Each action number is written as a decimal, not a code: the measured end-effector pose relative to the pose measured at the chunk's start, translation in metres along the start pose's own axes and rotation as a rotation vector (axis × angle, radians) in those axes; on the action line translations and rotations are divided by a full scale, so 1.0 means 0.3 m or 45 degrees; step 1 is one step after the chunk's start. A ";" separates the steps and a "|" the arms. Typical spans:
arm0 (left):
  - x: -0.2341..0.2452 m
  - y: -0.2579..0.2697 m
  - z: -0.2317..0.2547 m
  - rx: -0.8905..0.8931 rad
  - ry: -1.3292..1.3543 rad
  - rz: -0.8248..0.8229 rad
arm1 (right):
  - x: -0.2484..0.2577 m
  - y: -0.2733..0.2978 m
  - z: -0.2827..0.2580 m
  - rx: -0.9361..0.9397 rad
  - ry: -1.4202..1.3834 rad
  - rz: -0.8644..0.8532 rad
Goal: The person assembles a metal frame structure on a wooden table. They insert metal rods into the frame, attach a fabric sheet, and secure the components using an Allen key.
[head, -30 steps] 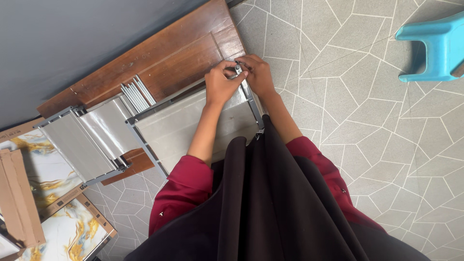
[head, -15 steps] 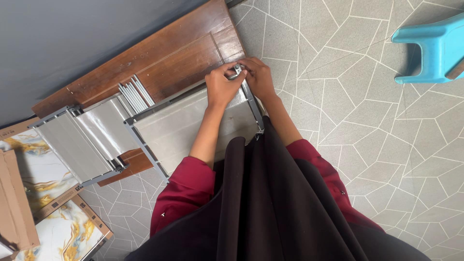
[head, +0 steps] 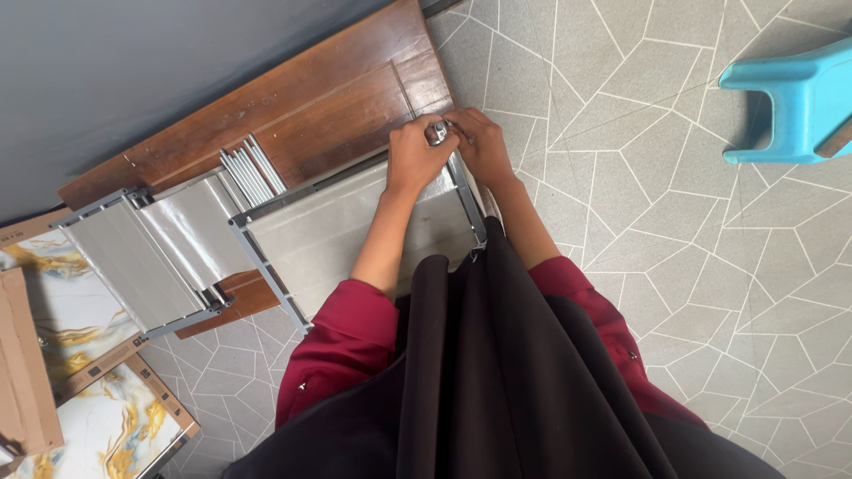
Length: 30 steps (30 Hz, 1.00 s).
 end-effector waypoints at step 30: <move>-0.034 0.003 -0.072 0.039 0.108 -0.169 | -0.066 -0.237 -0.168 -0.008 0.345 0.073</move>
Point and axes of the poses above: each hand's wrist, its own y-axis away from the middle knuckle, its own x-axis out of the back of the hand, z = x × y, the point moved 3 cm from there along -y, towards the middle knuckle, and after that the axes turned 5 degrees about -x, right-handed, at the moved point
